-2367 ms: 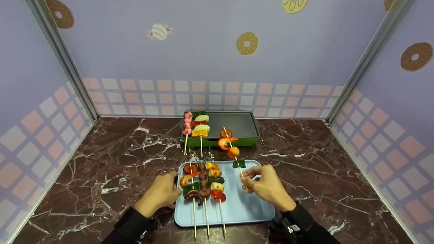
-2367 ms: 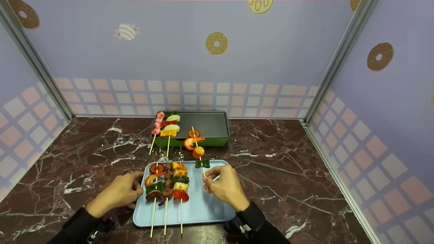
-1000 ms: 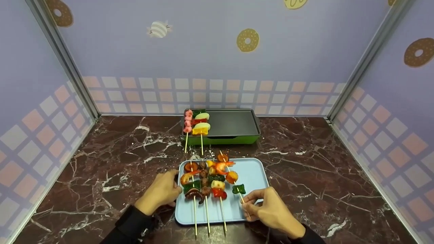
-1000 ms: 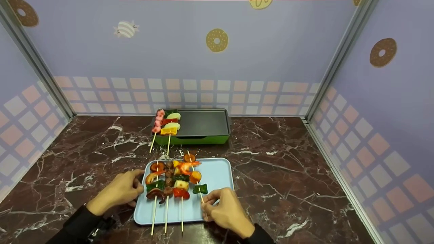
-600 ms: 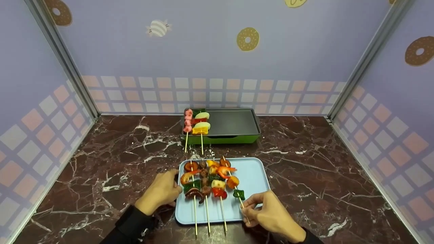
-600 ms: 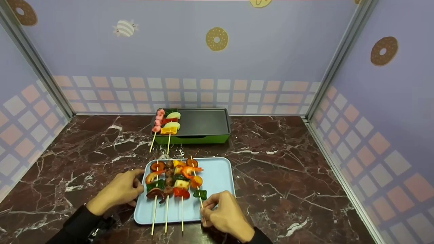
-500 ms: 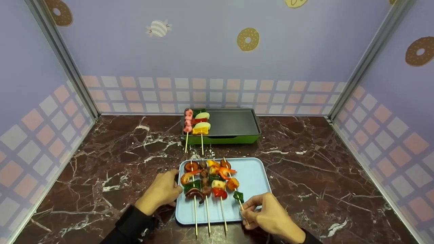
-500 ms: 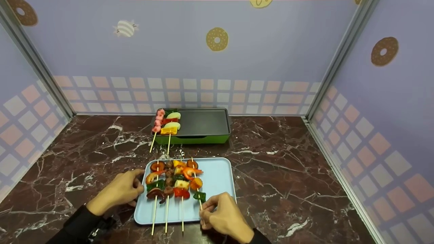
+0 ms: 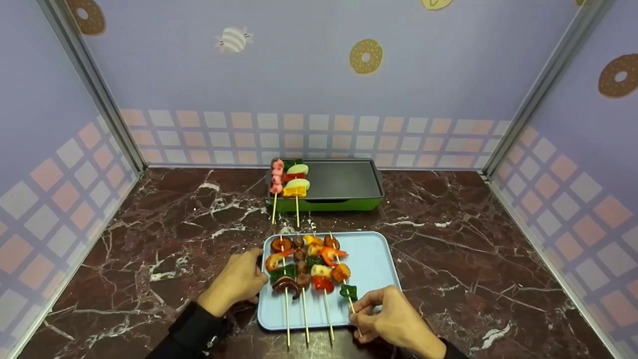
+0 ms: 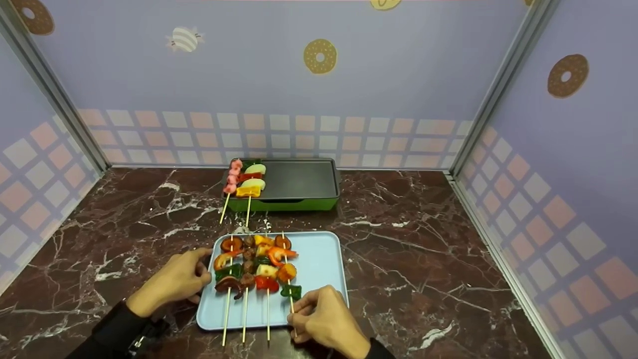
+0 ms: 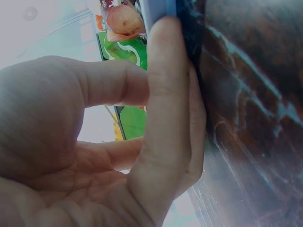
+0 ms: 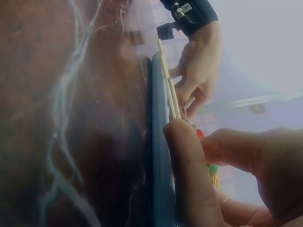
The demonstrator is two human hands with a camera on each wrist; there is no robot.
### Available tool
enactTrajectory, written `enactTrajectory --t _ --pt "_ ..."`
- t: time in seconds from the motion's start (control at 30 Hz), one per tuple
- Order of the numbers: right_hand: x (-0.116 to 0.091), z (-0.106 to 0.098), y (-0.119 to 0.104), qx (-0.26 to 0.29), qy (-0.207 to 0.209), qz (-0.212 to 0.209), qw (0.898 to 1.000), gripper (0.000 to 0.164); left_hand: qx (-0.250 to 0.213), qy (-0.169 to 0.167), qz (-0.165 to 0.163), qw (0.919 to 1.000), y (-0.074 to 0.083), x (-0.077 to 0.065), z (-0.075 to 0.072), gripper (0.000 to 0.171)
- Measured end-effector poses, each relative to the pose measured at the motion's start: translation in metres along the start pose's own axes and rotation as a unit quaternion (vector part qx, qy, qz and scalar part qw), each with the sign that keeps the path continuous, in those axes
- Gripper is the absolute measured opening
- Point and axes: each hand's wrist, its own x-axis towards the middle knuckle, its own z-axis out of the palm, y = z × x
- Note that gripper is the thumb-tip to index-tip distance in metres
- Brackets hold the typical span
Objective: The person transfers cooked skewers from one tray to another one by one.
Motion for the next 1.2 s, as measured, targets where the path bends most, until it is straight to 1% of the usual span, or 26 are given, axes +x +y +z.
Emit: enactTrajectory --t 0.1,0.23,0.4,0.63,0.83,0.93,1.07,1.2 --pt "-0.0006 0.0000 -0.0008 -0.004 -0.001 0.002 1.000 0.018 0.004 0.000 -0.003 1.0000 0.0000 0.0001 -0.0005 0.074" --pt "-0.0016 -0.0005 -0.0023 -0.027 -0.001 0.000 1.000 0.018 -0.002 -0.004 -0.007 1.0000 0.0006 0.0008 -0.0008 0.075" --pt "-0.0020 -0.0009 -0.0040 -0.055 0.005 -0.001 0.998 0.017 -0.004 -0.002 0.001 1.0000 0.0015 0.0008 -0.0011 0.074" --pt "-0.0027 -0.0024 -0.0038 -0.070 0.009 -0.004 0.997 0.021 -0.005 -0.004 -0.006 1.0000 -0.0003 -0.0002 -0.0005 0.075" --pt "-0.0017 -0.0049 -0.0044 -0.087 0.010 -0.009 0.996 0.025 -0.004 -0.003 0.004 1.0000 -0.0001 0.0004 0.0004 0.074" --pt "-0.0013 -0.0060 -0.0046 -0.093 0.014 -0.008 0.996 0.026 -0.006 -0.004 0.002 1.0000 0.0007 0.0004 0.0001 0.074" --pt "-0.0014 -0.0063 -0.0048 -0.096 0.014 -0.005 0.995 0.028 -0.004 -0.007 -0.005 1.0000 0.0014 -0.0003 -0.0003 0.074" --pt "-0.0011 -0.0075 -0.0064 -0.095 0.014 -0.008 0.995 0.029 -0.002 -0.004 -0.002 1.0000 0.0018 -0.0015 -0.0003 0.074"
